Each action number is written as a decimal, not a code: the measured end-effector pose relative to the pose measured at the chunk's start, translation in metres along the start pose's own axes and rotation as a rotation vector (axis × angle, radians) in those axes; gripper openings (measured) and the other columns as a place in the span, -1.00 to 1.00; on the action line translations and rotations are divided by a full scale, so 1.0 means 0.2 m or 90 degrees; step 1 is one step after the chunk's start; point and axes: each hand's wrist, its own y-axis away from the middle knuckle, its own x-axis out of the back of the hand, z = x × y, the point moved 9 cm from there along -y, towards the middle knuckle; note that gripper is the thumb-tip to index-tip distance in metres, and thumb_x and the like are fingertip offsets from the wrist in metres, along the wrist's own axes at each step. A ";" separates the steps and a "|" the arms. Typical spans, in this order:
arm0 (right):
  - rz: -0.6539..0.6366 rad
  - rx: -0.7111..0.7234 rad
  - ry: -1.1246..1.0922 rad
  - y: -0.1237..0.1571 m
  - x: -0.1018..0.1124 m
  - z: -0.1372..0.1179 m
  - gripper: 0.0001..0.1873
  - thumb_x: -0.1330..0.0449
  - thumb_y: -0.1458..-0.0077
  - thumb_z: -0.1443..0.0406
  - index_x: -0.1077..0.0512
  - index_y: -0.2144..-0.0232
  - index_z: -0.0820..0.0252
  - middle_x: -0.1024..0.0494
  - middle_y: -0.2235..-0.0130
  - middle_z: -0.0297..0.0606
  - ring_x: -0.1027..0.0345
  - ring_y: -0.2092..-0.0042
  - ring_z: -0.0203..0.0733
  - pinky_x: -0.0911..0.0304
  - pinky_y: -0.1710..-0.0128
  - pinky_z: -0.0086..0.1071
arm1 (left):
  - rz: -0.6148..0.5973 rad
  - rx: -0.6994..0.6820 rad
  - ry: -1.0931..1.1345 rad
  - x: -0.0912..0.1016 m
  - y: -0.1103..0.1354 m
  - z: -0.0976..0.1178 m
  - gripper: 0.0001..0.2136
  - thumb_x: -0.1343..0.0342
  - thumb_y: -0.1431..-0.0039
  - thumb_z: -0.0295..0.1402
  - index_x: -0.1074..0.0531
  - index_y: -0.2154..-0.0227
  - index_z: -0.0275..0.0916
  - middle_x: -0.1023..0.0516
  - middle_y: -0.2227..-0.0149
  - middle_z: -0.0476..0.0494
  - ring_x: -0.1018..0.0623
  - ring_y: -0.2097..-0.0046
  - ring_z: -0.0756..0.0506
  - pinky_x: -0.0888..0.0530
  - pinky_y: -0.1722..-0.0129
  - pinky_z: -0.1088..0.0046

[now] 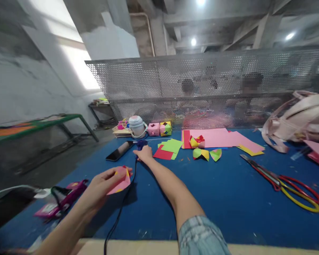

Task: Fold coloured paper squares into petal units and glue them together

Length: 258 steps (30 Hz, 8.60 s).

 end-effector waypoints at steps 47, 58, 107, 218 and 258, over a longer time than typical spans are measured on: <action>0.239 0.021 -0.045 1.27 1.12 0.64 -0.80 -0.09 -0.01 0.27 -0.38 0.58 0.23 -0.40 0.64 -0.40 -0.26 0.58 -0.35 -0.16 0.57 -0.49 | -0.350 -0.035 0.027 -1.24 -0.02 -0.02 -0.77 -0.10 0.02 -0.24 -0.44 0.37 -0.32 -0.52 0.29 -0.16 -0.47 0.29 -0.09 -0.37 0.27 0.42; 0.276 0.116 0.126 1.25 1.19 0.55 -0.80 -0.06 -0.07 0.31 -0.47 0.47 0.19 -0.51 0.43 -0.30 -0.35 0.38 -0.27 -0.21 0.36 -0.43 | -0.308 -0.023 -0.021 -1.19 -0.08 -0.04 -0.82 -0.08 0.05 -0.25 -0.39 0.50 -0.29 -0.44 0.47 -0.03 -0.39 0.39 -0.03 -0.29 0.37 0.49; 0.235 0.237 0.110 1.31 1.02 0.27 -0.91 -0.09 -0.09 0.34 -0.40 0.36 0.19 -0.42 0.39 -0.31 -0.28 0.37 -0.30 -0.19 0.39 -0.45 | -0.347 -0.089 -0.066 -1.13 -0.02 0.07 -0.79 -0.02 -0.05 -0.29 -0.48 0.42 -0.32 -0.49 0.43 -0.06 -0.41 0.35 -0.03 -0.34 0.34 0.51; 0.205 0.084 0.262 1.27 1.29 0.66 -0.82 -0.06 -0.01 0.33 -0.46 0.44 0.24 -0.52 0.45 -0.29 -0.33 0.42 -0.26 -0.17 0.41 -0.42 | -0.356 -0.168 -0.175 -1.23 -0.10 0.02 -0.73 -0.05 -0.02 -0.17 -0.42 0.45 -0.32 -0.43 0.55 -0.05 -0.40 0.50 0.00 -0.33 0.49 0.50; 0.291 0.198 0.262 1.30 1.14 0.42 -0.88 -0.10 -0.05 0.32 -0.42 0.47 0.17 -0.39 0.45 -0.34 -0.25 0.40 -0.29 -0.12 0.39 -0.44 | -0.436 0.096 0.274 -1.34 -0.03 -0.17 -0.74 -0.07 0.02 -0.43 -0.47 0.22 -0.27 -0.55 0.22 -0.10 -0.50 0.21 -0.05 -0.38 0.13 0.41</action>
